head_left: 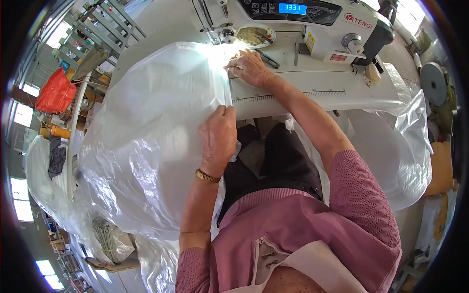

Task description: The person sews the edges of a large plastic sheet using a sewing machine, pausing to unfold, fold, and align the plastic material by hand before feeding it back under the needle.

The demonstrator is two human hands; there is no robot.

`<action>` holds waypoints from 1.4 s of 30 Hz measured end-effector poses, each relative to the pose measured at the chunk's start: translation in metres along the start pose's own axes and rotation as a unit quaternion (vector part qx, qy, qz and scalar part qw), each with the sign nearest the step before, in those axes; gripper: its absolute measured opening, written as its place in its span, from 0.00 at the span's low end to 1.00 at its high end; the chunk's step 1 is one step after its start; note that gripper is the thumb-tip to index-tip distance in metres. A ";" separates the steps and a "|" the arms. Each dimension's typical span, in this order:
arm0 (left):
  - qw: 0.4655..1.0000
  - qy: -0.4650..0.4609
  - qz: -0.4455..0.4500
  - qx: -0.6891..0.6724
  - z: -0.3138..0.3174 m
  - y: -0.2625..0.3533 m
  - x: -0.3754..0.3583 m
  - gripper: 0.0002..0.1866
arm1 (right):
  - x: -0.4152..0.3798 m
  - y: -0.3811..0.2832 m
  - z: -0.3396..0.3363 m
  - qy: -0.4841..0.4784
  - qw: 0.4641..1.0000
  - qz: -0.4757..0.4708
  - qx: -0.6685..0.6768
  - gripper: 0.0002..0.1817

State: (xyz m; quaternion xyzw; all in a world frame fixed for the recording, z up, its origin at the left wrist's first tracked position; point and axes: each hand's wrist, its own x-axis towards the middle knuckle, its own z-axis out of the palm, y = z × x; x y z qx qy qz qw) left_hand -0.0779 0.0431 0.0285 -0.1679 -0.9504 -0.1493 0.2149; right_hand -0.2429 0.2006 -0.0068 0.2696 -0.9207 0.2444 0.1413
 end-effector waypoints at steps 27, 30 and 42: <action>0.996 0.080 0.050 -0.006 -0.003 -0.037 0.037 0.25 | -0.003 -0.006 0.009 0.034 0.998 -0.016 -0.059 0.14; 0.987 0.101 -0.045 0.117 -0.020 -0.065 -0.007 0.26 | -0.006 -0.012 0.001 0.000 0.997 -0.022 -0.073 0.15; 0.998 -0.016 -0.011 0.059 -0.005 -0.248 0.025 0.25 | -0.153 -0.102 0.044 0.066 0.958 -0.138 0.243 0.14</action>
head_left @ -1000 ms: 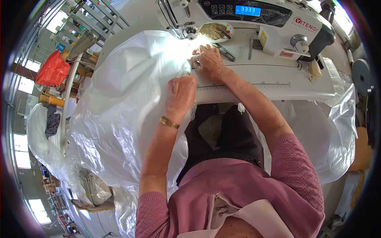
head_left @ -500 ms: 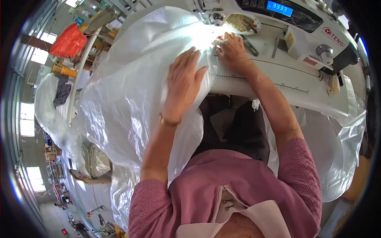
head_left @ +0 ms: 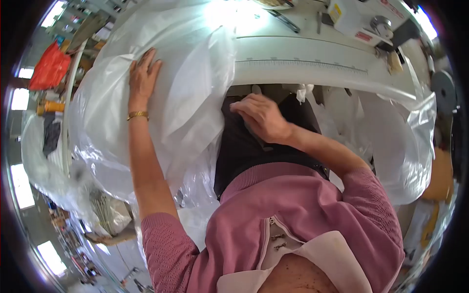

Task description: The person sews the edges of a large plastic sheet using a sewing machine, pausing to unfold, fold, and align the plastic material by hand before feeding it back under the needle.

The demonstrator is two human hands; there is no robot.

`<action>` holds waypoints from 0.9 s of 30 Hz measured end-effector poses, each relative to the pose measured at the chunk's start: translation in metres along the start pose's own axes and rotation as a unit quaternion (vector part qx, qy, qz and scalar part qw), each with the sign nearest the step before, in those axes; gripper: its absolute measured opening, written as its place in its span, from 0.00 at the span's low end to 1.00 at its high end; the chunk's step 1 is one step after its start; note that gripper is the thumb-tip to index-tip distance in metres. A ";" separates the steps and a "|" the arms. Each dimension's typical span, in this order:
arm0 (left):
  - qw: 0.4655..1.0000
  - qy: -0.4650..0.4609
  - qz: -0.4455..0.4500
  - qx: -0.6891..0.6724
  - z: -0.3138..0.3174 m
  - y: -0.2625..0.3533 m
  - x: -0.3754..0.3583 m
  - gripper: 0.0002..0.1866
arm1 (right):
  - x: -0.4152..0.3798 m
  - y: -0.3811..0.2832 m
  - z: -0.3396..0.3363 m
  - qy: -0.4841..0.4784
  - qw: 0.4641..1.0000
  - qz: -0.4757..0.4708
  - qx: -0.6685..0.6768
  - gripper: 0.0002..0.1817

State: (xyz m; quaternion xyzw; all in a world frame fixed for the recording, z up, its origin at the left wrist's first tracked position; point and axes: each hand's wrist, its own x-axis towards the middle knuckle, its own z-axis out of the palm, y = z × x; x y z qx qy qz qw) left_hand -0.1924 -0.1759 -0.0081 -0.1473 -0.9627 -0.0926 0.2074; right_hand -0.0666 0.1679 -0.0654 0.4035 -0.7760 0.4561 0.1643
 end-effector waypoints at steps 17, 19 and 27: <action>0.999 -0.029 0.018 -0.025 -0.001 -0.011 0.007 0.30 | -0.004 -0.002 0.109 -0.042 0.855 0.415 0.309 0.13; 0.999 -0.029 0.014 -0.027 -0.001 -0.010 0.005 0.30 | -0.001 0.011 0.112 0.014 0.833 0.423 0.357 0.12; 0.999 -0.026 0.021 -0.018 -0.001 -0.007 0.007 0.26 | -0.001 0.033 0.149 0.057 0.877 0.462 0.121 0.18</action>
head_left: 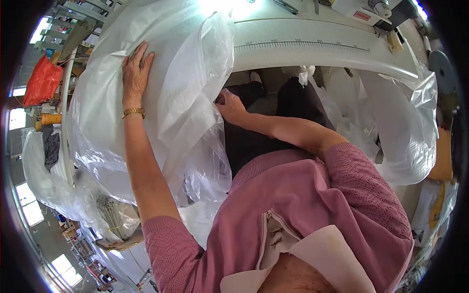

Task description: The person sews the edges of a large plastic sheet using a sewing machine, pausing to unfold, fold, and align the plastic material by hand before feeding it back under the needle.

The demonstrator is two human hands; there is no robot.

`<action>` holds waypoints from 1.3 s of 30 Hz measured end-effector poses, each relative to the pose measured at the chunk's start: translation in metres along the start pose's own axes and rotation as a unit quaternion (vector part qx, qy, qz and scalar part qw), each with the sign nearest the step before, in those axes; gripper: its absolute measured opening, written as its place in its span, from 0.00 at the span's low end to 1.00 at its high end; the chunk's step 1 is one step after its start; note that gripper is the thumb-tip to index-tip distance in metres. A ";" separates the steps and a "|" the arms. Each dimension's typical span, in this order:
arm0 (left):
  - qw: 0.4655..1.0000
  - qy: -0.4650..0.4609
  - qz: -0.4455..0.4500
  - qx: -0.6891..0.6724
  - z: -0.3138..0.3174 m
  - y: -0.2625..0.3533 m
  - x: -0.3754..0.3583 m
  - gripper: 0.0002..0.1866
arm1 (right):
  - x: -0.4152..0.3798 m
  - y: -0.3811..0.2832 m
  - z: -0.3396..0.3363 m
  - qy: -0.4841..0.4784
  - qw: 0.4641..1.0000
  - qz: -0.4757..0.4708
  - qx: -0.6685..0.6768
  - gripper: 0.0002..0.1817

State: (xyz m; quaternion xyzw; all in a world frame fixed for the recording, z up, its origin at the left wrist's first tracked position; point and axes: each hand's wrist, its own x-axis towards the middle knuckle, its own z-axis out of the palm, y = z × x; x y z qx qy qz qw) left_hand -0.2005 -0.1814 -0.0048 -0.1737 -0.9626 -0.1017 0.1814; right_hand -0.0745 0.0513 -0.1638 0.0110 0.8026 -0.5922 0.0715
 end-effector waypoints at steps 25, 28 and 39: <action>0.997 0.021 -0.042 0.057 -0.020 0.050 -0.038 0.25 | -0.104 0.009 -0.259 -0.033 0.881 -0.135 -0.451 0.17; 0.996 0.084 0.007 -0.014 -0.045 0.102 -0.058 0.23 | -0.105 -0.056 -0.246 0.016 0.928 -0.119 -0.353 0.13; 0.972 0.083 -0.180 0.124 -0.020 0.176 -0.213 0.18 | -0.061 -0.059 -0.078 -0.184 0.924 -0.270 -0.199 0.16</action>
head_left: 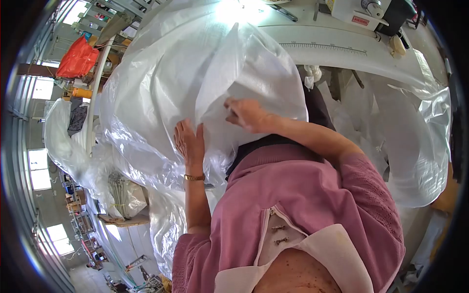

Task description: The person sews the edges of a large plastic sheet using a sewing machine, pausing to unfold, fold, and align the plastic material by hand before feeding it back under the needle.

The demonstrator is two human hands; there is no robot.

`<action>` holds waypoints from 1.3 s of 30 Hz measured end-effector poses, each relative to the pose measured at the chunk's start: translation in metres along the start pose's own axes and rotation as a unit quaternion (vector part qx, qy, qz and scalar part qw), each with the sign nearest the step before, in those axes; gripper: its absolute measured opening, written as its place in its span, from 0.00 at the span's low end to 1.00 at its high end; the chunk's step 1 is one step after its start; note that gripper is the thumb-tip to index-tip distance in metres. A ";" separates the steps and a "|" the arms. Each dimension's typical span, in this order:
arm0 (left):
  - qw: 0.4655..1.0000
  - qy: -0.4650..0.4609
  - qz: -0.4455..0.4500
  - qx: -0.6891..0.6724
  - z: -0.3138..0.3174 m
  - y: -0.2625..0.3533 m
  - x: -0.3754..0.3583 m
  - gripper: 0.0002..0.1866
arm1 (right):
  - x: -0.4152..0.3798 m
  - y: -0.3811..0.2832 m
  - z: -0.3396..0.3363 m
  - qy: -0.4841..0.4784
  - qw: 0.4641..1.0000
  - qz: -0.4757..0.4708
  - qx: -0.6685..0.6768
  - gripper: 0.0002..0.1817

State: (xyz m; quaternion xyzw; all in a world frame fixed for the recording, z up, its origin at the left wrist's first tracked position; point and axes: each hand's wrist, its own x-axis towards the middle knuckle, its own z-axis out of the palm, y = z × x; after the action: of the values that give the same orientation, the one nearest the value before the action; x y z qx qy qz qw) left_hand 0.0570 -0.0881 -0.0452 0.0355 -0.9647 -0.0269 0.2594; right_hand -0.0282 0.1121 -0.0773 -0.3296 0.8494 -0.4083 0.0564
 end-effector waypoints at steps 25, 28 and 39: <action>0.938 0.016 -0.198 -0.283 -0.144 -0.271 -0.067 0.19 | 0.025 0.028 -0.039 0.134 0.931 0.119 0.318 0.15; 0.941 -0.142 -0.247 -0.180 -0.112 -0.215 -0.114 0.10 | 0.043 0.016 -0.028 0.221 0.860 0.062 0.455 0.15; 0.745 -0.425 0.107 -0.503 -0.145 0.092 -0.024 0.17 | 0.042 -0.043 -0.031 -0.138 0.858 -0.045 0.493 0.25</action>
State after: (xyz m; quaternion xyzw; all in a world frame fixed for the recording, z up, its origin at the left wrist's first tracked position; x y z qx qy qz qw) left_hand 0.1455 0.0009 0.0744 -0.2184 -0.8193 -0.4927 -0.1956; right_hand -0.0498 0.0879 -0.0186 -0.3497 0.5051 -0.7257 0.3097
